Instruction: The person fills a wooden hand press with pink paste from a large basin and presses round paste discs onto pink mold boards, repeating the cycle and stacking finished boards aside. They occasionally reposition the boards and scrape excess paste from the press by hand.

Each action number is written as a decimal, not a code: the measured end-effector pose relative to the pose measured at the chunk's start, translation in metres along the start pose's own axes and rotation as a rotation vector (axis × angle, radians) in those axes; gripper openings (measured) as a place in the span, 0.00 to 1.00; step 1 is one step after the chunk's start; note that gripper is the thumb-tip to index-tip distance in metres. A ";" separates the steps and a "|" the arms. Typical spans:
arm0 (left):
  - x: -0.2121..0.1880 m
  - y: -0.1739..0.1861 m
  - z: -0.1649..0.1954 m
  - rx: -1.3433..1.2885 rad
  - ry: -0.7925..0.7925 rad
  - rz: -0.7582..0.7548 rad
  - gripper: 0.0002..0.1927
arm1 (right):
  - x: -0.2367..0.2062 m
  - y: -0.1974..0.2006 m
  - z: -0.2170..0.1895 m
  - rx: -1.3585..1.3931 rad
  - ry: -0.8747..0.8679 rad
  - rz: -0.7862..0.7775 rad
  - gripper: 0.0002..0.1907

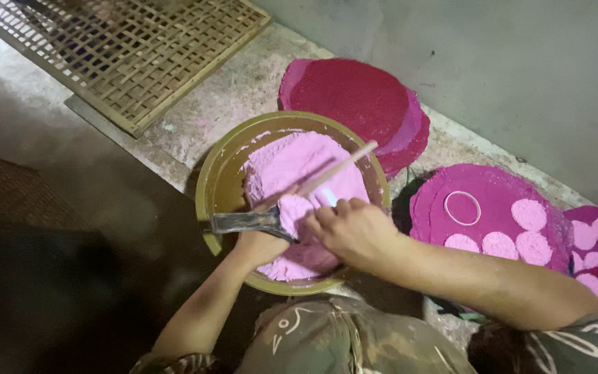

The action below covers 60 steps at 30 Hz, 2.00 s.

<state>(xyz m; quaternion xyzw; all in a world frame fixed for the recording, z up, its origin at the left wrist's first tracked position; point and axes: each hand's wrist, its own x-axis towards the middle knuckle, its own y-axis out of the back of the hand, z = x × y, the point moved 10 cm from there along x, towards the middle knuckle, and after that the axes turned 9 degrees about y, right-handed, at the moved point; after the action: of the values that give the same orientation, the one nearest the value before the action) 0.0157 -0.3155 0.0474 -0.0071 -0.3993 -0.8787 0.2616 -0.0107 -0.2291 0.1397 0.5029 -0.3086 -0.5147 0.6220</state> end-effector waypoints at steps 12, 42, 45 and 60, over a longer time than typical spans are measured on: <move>-0.001 0.011 -0.048 -0.266 0.267 0.027 0.12 | -0.015 0.053 0.016 -0.059 -0.112 0.011 0.20; 0.010 0.022 -0.019 0.139 0.208 0.049 0.29 | 0.002 0.013 0.011 0.175 -0.018 -0.011 0.15; 0.001 -0.004 0.001 -0.020 -0.039 -0.052 0.41 | 0.017 0.005 -0.014 0.088 0.095 -0.026 0.12; 0.024 0.025 -0.011 0.291 0.214 -0.125 0.20 | -0.016 0.024 0.069 0.228 -0.156 -0.289 0.17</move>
<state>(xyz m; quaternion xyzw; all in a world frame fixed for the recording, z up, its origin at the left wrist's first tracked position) 0.0091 -0.3475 0.0624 0.1491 -0.4916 -0.8220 0.2456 -0.0696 -0.2358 0.1851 0.5678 -0.3368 -0.5976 0.4550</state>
